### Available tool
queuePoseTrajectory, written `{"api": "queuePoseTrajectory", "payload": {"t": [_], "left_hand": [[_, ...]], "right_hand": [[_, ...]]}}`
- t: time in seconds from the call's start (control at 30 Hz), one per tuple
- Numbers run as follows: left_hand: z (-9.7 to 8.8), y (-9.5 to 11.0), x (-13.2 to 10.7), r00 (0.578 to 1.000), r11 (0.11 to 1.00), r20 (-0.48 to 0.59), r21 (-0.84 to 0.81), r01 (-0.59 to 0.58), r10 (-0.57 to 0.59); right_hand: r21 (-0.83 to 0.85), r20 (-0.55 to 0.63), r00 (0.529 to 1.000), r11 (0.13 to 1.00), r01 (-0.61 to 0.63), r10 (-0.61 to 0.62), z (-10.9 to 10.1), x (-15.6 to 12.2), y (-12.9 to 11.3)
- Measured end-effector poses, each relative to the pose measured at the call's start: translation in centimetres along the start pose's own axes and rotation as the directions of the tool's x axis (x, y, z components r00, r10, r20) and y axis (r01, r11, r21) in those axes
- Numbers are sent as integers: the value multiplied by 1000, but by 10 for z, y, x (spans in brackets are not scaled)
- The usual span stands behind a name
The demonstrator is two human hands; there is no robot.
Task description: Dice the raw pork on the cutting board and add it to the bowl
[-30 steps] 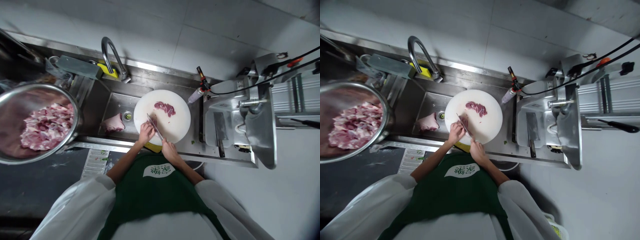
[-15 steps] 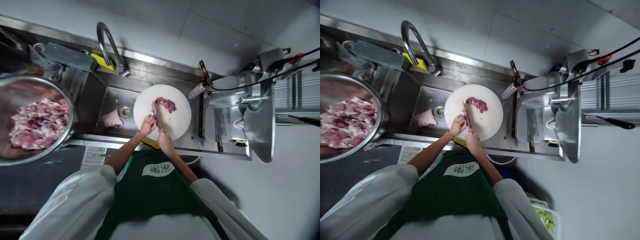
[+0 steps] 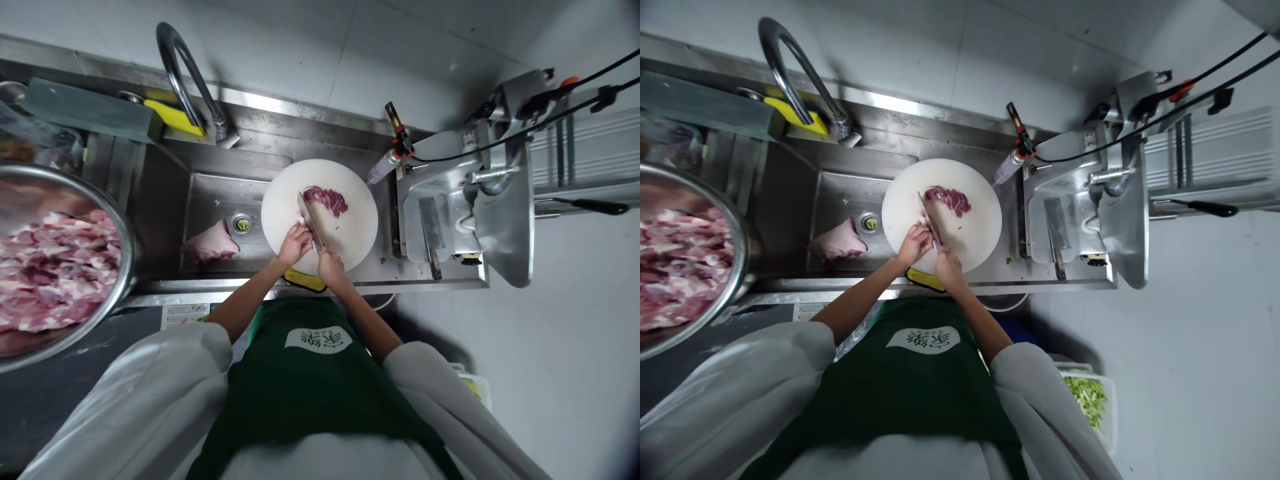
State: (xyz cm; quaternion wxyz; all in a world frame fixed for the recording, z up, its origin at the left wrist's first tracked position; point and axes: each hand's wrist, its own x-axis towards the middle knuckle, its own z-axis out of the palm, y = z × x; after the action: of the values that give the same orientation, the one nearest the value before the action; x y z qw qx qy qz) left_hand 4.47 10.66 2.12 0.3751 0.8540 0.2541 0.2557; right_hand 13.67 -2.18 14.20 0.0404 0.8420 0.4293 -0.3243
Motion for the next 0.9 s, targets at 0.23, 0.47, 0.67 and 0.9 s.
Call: {"api": "queuePoseTrajectory", "payload": {"t": [0.23,0.47,0.67,0.9], "left_hand": [[-4,-4,4,998,998,19,-11,-64,64],[-8,-10,10,992,992,39,-30,-119,120],[-5,-11,9,993,993,50,-57,-103,106],[-7,-15,9,995,996,78,-60,-61,66]], "right_hand": [[4,-24,1000,1000,15,-15,2,15,-4],[38,-35,999,999,7,-5,0,21,0],[33,-18,999,999,-40,41,3,13,-5],[94,-154,985,991,97,-82,-27,110,-48]]}}
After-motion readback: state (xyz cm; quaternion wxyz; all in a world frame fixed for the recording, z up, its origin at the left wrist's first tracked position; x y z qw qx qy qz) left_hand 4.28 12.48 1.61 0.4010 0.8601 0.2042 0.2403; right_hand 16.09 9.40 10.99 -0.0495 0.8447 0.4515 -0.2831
